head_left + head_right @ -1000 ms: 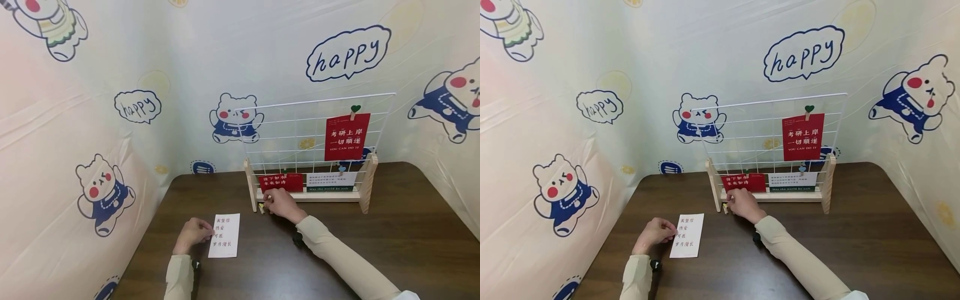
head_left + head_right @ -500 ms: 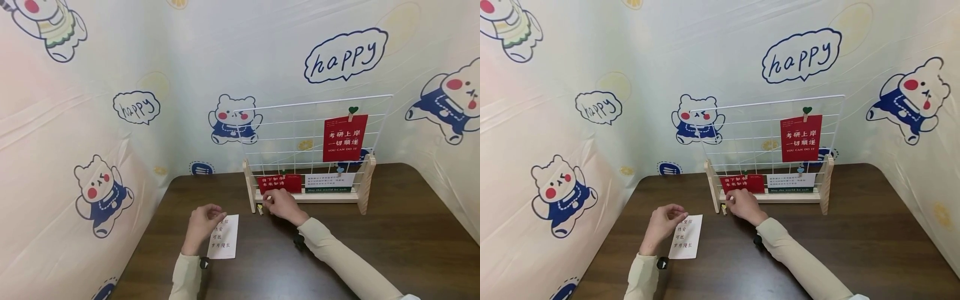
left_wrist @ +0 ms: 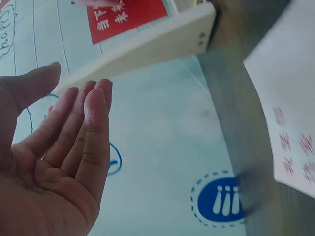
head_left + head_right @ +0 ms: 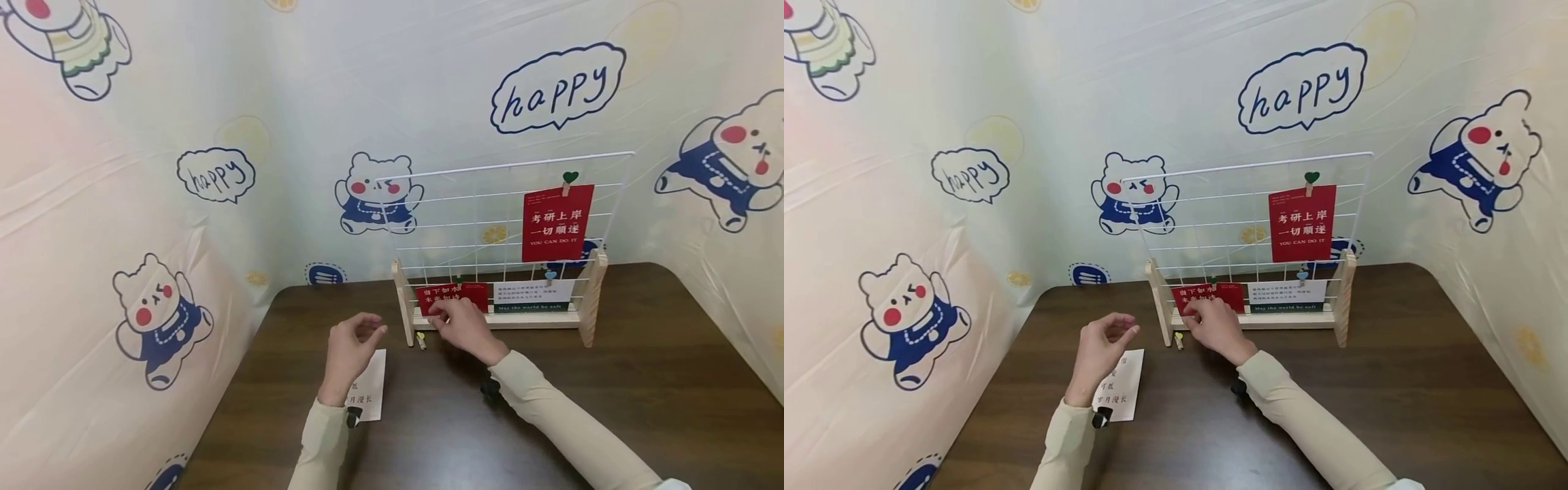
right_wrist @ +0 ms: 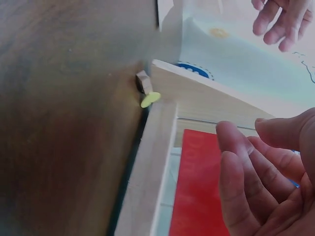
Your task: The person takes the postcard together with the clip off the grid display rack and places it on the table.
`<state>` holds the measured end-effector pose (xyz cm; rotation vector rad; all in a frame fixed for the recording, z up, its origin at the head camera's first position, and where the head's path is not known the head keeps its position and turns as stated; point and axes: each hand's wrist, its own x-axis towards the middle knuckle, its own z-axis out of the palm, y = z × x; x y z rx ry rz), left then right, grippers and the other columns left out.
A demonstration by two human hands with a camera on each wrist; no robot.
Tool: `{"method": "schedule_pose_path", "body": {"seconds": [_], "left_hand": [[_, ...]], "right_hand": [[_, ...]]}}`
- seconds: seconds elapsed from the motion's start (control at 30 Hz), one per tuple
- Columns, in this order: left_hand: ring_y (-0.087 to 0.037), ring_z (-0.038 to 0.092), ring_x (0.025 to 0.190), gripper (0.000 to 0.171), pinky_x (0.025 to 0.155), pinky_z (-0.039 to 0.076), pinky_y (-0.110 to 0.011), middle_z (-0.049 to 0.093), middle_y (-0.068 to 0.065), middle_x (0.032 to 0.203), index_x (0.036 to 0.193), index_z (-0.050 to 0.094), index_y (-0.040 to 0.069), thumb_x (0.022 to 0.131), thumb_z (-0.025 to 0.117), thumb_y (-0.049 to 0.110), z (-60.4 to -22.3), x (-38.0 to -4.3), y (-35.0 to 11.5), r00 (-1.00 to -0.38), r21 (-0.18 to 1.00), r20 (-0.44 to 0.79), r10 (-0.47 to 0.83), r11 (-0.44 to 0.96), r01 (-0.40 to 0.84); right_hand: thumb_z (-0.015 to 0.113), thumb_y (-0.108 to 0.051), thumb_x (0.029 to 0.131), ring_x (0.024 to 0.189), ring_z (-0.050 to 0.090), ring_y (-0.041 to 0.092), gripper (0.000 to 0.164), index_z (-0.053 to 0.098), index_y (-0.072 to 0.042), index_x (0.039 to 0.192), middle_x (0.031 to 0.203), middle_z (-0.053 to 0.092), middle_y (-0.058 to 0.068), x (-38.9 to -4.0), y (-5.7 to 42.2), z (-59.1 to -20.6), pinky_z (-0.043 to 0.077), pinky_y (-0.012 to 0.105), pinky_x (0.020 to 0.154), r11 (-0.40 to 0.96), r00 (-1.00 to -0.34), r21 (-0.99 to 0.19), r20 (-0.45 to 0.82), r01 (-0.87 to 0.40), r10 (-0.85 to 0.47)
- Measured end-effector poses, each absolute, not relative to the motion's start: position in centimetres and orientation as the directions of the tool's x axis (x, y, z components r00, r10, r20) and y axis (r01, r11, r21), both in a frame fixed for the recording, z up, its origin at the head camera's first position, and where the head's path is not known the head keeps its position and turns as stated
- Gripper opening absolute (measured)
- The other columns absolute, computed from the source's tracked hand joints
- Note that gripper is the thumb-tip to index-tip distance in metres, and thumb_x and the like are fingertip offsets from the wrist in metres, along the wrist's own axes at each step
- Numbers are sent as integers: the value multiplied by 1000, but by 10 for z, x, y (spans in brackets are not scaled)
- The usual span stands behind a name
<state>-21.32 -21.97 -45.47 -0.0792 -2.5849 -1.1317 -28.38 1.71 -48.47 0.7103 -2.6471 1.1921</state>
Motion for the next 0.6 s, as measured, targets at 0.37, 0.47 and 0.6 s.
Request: {"method": "schedule_pose_path", "body": {"seconds": [0.37, 0.47, 0.6], "left_hand": [[-23, 79, 91, 18, 85, 65, -41, 81, -9, 105, 110, 78, 7, 94, 78, 16, -451, -229, -190, -939, 725, 337, -70, 656, 211], [-24, 79, 91, 19, 85, 65, -42, 81, -10, 104, 110, 78, 5, 94, 78, 14, -452, -231, -184, -939, 727, 336, -72, 654, 209], [-24, 80, 92, 22, 85, 65, -40, 81, -11, 106, 112, 78, 5, 94, 78, 16, -455, -235, -178, -942, 727, 329, -68, 654, 207]], "right_hand": [[78, -16, 93, 55, 52, 8, 13, 81, -9, 104, 71, 73, 2, -286, 26, -473, 43, 25, 51, 590, -854, -621, 429, -516, -295], [77, -16, 93, 52, 49, 8, 13, 81, -9, 103, 70, 73, 2, -287, 29, -471, 42, 24, 49, 589, -847, -614, 450, -524, -285], [77, -16, 94, 53, 51, 7, 12, 81, -9, 102, 72, 74, 3, -289, 35, -467, 42, 24, 49, 589, -835, -604, 481, -537, -268]]}}
